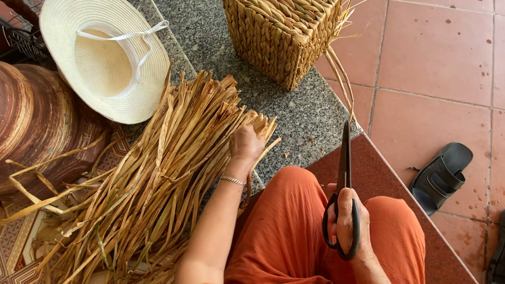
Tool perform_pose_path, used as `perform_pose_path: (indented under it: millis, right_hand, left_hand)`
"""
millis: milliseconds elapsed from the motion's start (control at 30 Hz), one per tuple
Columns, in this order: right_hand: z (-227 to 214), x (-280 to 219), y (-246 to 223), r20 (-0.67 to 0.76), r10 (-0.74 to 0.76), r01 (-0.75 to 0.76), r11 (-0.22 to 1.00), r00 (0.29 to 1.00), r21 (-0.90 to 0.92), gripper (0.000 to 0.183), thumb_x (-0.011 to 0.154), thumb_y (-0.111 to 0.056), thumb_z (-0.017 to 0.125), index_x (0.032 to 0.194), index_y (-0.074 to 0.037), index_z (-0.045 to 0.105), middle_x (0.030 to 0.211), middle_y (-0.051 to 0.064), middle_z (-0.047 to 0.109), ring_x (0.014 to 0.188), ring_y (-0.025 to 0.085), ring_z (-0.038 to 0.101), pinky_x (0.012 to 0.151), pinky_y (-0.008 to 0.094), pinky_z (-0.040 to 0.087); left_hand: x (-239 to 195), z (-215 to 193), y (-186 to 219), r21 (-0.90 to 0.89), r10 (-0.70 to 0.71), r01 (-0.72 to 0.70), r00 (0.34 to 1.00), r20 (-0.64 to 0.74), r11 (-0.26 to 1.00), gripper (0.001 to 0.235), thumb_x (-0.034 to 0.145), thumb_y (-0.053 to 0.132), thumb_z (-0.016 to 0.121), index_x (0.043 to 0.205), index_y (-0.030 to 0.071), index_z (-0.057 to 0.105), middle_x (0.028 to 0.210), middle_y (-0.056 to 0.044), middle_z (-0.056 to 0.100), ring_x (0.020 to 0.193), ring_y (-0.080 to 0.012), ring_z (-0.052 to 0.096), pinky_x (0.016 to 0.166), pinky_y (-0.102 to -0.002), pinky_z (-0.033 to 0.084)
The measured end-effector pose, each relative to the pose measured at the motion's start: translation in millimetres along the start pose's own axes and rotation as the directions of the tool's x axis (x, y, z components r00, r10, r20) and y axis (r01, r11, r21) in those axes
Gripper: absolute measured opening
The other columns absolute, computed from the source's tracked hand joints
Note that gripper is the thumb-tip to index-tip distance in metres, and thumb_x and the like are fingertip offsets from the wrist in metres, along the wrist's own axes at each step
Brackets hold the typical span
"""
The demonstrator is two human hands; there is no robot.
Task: The person sits on a tiled floor and uses large scissors to trim the ends of a bundle of dried plant stalks. They repeatedly gather sections of the stalks, align them, and cut the tips to create a uniform length, placing the trimmed pieces aside.
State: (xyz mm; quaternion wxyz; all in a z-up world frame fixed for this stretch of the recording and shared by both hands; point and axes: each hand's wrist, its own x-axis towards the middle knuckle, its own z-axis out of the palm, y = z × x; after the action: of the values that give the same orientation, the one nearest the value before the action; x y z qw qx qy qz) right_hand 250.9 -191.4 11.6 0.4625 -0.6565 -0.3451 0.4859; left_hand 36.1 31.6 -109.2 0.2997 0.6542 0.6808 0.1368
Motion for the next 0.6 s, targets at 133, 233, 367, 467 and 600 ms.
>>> perform_pose_path:
  millis: [133,233,367,467,600]
  right_hand:
    - [-1.2,1.2,-2.1,0.008,0.002,-0.002,0.999,1.0,-0.045,0.068,0.1,-0.06,0.037,0.123,-0.001,0.063,0.059,-0.001,0.05,0.047,0.008,0.045,0.043,0.025,0.04]
    - [0.2,1.7,-5.7,0.017,0.019,-0.018,0.997,1.0,-0.075,0.07,0.099,-0.061,0.036,0.123,-0.002,0.063,0.059,-0.001,0.05,0.047,0.008,0.046,0.042,0.025,0.04]
    - [1.9,0.1,-8.6,0.041,0.07,-0.067,0.995,0.997,-0.072,0.071,0.098,-0.061,0.037,0.123,-0.001,0.064,0.059,0.001,0.05,0.045,0.009,0.045,0.039,0.027,0.039]
    - [1.1,1.0,-6.8,0.105,0.085,-0.085,0.996,0.991,-0.005,0.07,0.097,-0.06,0.037,0.128,-0.001,0.061,0.062,0.002,0.052,0.043,0.01,0.045,0.037,0.027,0.039]
    - [6.3,0.3,-4.5,0.207,0.081,-0.082,0.997,0.975,-0.004,0.068,0.1,-0.057,0.033,0.136,-0.004,0.056,0.064,0.002,0.056,0.045,0.009,0.046,0.039,0.026,0.041]
  left_hand:
    - [13.4,27.3,-4.1,0.162,-0.018,0.02,1.0,-0.017,0.987,0.027,0.095,0.0,0.062,0.07,0.01,0.058,0.066,-0.009,0.06,0.056,-0.0151,0.055,0.044,-0.031,0.043]
    - [15.3,26.4,-5.2,0.155,-0.052,0.051,0.999,0.004,0.987,0.026,0.092,-0.002,0.063,0.07,0.012,0.058,0.065,-0.008,0.058,0.054,-0.0141,0.051,0.042,-0.029,0.04]
    - [9.8,9.4,-4.4,0.104,-0.102,0.094,0.992,0.077,0.99,0.025,0.087,-0.003,0.066,0.07,0.013,0.057,0.064,-0.007,0.057,0.052,-0.0152,0.044,0.044,-0.029,0.034]
    - [-8.3,-21.7,2.6,-0.201,-0.04,0.079,0.981,0.19,0.976,0.02,0.095,0.008,0.069,0.076,0.007,0.062,0.066,-0.013,0.059,0.051,-0.0151,0.047,0.045,-0.027,0.04]
    - [-53.9,-71.6,29.9,-0.583,-0.046,0.277,0.924,0.379,0.764,0.026,0.083,0.003,0.073,0.095,0.023,0.061,0.074,-0.01,0.077,0.053,-0.015,0.065,0.049,-0.027,0.057]
